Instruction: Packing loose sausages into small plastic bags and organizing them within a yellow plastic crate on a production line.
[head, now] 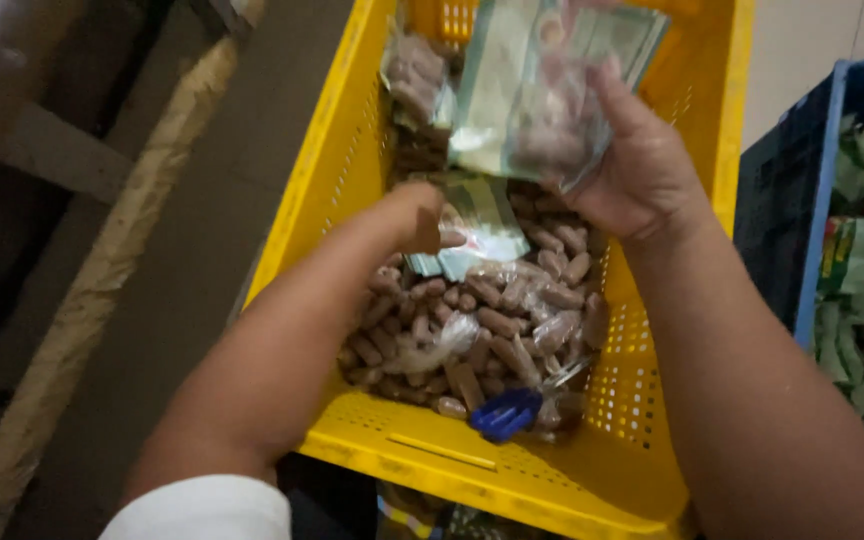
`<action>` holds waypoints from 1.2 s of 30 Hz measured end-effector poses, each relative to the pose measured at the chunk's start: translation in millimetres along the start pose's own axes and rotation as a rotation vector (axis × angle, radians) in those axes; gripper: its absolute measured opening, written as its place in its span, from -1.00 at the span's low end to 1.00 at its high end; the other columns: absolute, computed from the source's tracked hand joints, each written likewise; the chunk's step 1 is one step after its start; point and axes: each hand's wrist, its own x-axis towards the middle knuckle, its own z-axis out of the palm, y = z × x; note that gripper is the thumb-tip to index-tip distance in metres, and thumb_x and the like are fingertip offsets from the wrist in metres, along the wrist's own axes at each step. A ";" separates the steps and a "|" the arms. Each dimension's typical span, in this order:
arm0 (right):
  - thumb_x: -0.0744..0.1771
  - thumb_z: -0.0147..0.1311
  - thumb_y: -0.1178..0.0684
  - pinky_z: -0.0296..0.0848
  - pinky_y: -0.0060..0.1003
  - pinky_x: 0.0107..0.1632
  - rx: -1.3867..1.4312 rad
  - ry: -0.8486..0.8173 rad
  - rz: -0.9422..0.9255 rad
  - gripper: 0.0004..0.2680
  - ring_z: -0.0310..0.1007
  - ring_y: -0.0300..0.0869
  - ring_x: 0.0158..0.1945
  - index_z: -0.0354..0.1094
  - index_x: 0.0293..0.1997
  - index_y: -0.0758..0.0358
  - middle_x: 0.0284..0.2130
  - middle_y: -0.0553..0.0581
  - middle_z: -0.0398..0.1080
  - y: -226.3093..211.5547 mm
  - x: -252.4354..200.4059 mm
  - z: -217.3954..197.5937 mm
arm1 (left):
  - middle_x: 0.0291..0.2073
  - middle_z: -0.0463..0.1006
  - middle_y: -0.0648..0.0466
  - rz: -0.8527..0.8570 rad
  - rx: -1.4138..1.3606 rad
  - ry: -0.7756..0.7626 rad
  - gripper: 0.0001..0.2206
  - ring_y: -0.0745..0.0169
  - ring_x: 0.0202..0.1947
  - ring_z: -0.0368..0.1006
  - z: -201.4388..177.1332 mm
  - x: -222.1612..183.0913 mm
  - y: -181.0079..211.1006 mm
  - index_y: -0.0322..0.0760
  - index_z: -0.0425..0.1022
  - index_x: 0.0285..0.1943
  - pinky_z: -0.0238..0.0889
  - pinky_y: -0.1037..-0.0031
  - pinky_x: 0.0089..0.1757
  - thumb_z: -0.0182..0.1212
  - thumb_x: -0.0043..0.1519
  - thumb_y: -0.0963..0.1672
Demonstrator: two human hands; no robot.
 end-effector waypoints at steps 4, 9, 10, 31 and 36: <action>0.42 -0.11 -0.21 0.54 0.07 0.05 -0.006 0.077 0.003 -0.67 0.55 0.02 -0.05 0.39 0.12 0.22 -0.14 0.17 0.50 -0.3 0.7 4.9 | -0.27 0.51 0.11 -0.165 -0.535 0.182 -0.82 0.25 -0.31 0.39 -113.0 -136.4 31.5 -0.14 0.42 -0.17 0.22 0.42 -0.32 0.36 0.19 -0.12; 0.40 -0.11 -0.18 0.57 0.07 0.02 -0.063 0.251 0.053 -0.66 0.53 0.05 0.02 0.32 0.21 0.20 -0.03 0.20 0.49 -2.0 -0.2 22.7 | -0.35 0.50 0.13 0.045 -0.976 0.548 -0.90 0.36 -0.37 0.36 -102.7 -139.2 -19.9 -0.18 0.51 -0.18 0.27 0.52 -0.32 0.35 0.20 -0.17; 0.41 -0.14 -0.17 0.57 0.10 0.02 -0.079 0.292 0.063 -0.67 0.53 0.07 0.04 0.31 0.22 0.18 -0.01 0.21 0.49 -0.6 0.0 24.4 | -0.45 0.43 0.18 0.132 -1.192 0.604 -0.88 0.47 -0.44 0.29 -98.1 -138.5 -25.6 -0.20 0.48 -0.25 0.24 0.62 -0.37 0.37 0.19 -0.23; 0.25 0.30 0.16 0.64 -0.20 -0.18 -0.016 0.203 0.139 -0.68 0.56 -0.09 -0.25 0.30 0.05 0.41 -0.24 0.21 0.50 20.5 0.6 32.0 | -0.49 0.38 0.07 0.312 -1.245 0.518 -0.65 0.32 -0.49 0.52 -80.2 -121.1 47.8 -0.12 0.18 -0.58 0.46 0.63 -0.54 0.09 0.23 -0.32; 0.22 0.33 0.11 0.60 -0.24 -0.21 0.019 0.357 0.063 -0.65 0.55 -0.11 -0.18 0.34 0.06 0.30 -0.17 0.14 0.51 11.9 0.7 22.5 | -0.25 0.53 -0.37 0.420 -1.962 0.355 -0.65 0.00 -0.32 0.54 -79.9 -102.9 36.6 -0.21 0.11 -0.53 0.30 0.48 -0.50 0.02 0.06 -0.45</action>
